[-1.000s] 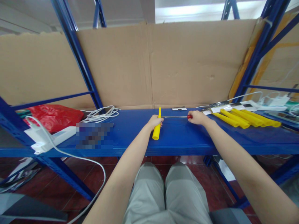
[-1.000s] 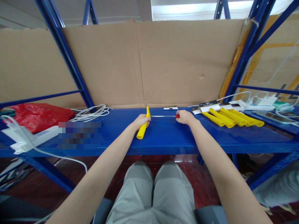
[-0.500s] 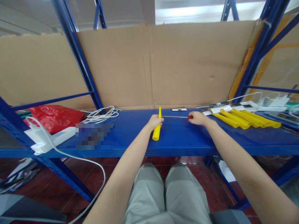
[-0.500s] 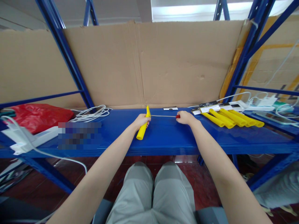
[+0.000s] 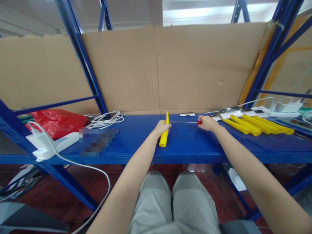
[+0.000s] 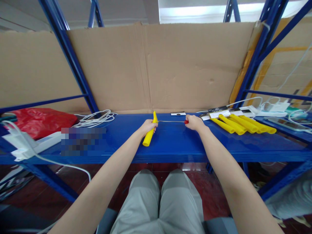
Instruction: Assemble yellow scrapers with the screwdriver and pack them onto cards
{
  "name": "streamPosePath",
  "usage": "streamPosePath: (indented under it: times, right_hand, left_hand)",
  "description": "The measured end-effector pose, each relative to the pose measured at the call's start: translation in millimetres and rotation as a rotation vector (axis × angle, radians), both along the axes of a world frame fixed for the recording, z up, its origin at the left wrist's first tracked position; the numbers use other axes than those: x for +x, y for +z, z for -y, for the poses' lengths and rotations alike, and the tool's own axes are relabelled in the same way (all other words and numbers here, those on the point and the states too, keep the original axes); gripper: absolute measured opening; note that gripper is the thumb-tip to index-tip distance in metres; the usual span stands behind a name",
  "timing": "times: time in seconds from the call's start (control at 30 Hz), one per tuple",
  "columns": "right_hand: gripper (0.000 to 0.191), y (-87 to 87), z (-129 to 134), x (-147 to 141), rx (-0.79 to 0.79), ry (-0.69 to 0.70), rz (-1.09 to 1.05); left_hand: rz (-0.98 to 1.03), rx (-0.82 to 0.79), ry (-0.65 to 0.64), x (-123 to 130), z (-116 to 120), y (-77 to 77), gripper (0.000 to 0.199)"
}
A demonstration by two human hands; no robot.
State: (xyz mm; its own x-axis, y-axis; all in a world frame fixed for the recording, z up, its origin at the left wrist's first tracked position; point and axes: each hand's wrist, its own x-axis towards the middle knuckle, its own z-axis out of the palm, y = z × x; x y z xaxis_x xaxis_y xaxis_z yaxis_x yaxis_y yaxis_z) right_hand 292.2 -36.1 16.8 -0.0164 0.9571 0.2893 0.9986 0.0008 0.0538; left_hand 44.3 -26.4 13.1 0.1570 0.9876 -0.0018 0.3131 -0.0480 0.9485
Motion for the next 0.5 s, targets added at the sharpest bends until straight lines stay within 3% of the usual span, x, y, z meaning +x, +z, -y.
streamPosePath:
  times: [0.5]
  right_hand:
    - [0.012,-1.2,-2.7,10.1,0.011,0.015,-0.050]
  left_hand:
    - [0.028,-0.022,0.019,0.1,-0.7,0.3,0.012]
